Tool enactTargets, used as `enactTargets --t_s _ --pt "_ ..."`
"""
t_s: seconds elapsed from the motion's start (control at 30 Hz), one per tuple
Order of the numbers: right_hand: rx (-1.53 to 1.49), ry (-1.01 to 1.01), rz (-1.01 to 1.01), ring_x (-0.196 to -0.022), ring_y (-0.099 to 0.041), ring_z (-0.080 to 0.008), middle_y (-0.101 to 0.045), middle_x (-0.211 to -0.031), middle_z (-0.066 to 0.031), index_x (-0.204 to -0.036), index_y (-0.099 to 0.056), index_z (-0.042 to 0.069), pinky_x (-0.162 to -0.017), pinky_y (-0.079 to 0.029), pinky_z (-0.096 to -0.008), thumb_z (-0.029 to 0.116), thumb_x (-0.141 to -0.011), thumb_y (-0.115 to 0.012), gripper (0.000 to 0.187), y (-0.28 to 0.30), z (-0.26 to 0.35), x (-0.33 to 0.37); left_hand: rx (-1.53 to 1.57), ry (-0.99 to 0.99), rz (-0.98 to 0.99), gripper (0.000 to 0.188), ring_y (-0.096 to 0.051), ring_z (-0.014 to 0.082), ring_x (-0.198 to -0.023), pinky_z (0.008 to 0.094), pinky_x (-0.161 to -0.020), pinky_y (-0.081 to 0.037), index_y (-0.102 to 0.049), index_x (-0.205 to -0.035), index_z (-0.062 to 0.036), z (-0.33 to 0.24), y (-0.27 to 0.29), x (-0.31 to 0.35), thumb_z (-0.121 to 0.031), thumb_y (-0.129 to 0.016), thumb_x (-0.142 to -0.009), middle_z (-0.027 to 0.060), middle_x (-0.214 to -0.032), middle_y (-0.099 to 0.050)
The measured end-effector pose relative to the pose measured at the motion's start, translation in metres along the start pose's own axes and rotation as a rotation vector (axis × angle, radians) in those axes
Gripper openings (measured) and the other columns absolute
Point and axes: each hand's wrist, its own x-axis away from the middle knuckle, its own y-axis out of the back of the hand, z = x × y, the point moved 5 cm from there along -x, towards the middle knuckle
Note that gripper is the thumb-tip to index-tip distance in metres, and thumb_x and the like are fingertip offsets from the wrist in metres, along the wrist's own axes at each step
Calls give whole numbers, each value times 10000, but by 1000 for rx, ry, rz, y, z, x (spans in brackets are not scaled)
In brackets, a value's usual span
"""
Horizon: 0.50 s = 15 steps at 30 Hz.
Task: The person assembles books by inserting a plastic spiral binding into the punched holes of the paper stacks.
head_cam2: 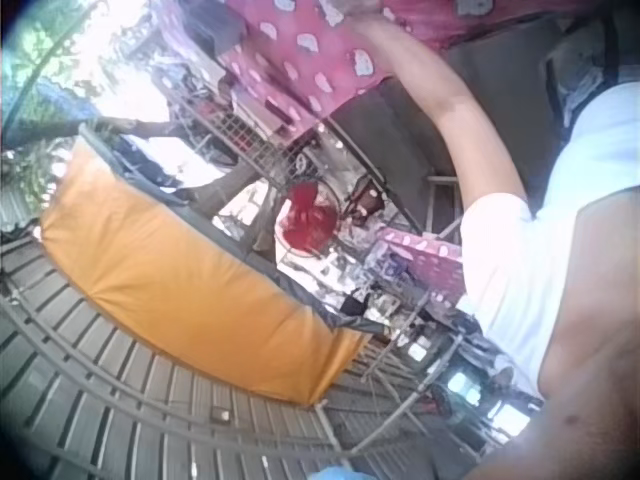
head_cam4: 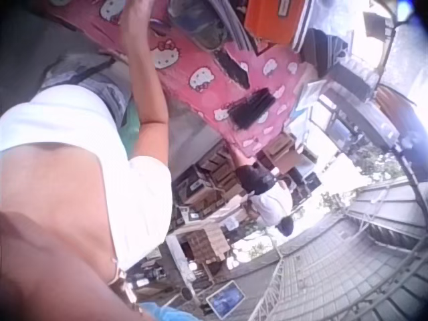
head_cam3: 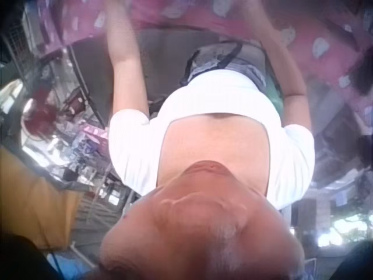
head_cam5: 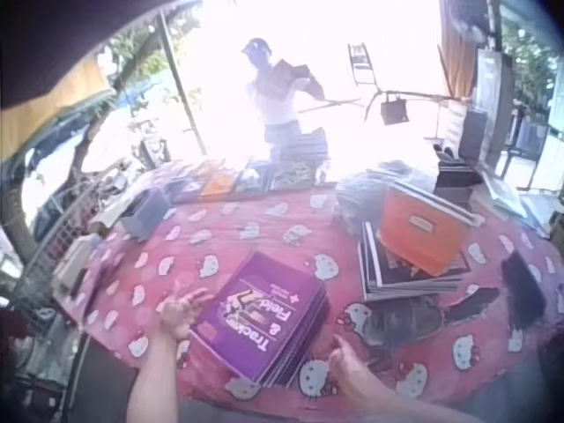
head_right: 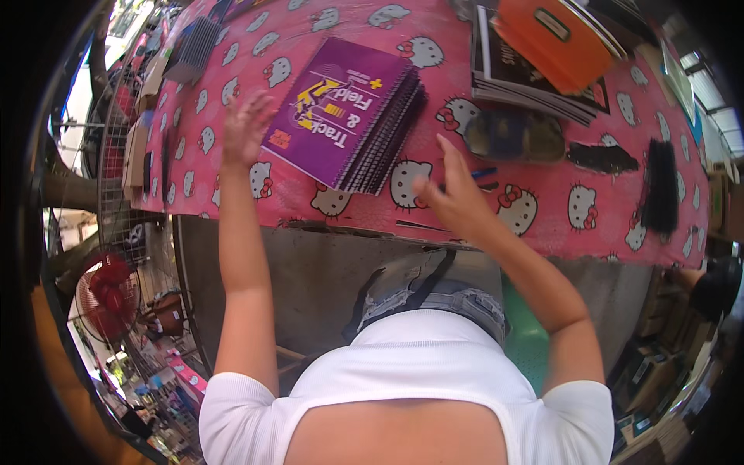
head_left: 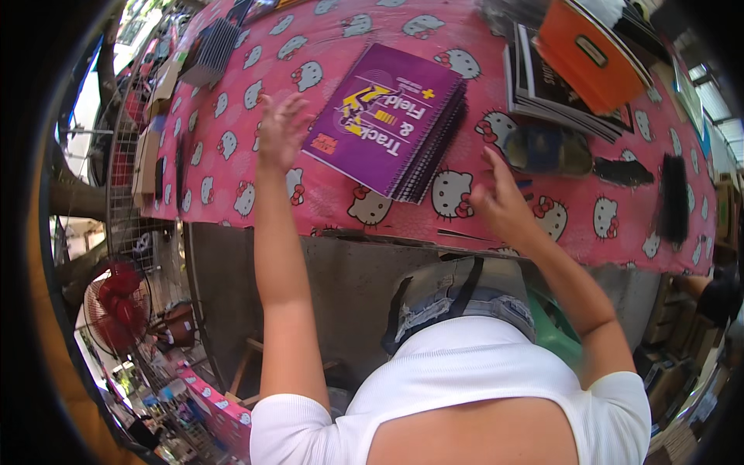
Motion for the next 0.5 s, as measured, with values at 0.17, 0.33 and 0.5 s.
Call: enactTargets --t_s 0.17,0.33,0.5 --pt "-1305 -751 -351 -1264 -390 -215 -428 -1381 -110 -1403 -317 52 -1076 -272 -429 765 -826 -319 917 -71 -16 -80 654 206 330 387 -597 240 -1029 376 -892 -485 -503 -1204 -39 62 -40 8 -338 -488 -960 121 -1135 -615" --pt "-1395 -761 151 -940 -645 -212 -649 -1058 -109 -1227 -521 60 -830 -534 -401 767 -806 -325 846 -46 -10 -158 23 -130 229 340 -605 237 -989 361 -872 -486 -485 -1212 -22 95 -47 68 -60 -495 -875 103 -1121 -603" --pt "-993 -467 779 -934 -647 -157 -648 -1079 -96 -1217 -543 53 -832 -541 -350 751 -830 -316 830 -59 8 -257 965 13 -365 321 -566 197 -982 347 -851 -434 -514 -1207 -91 127 -131 125 -291 -432 -969 49 -1091 -602"
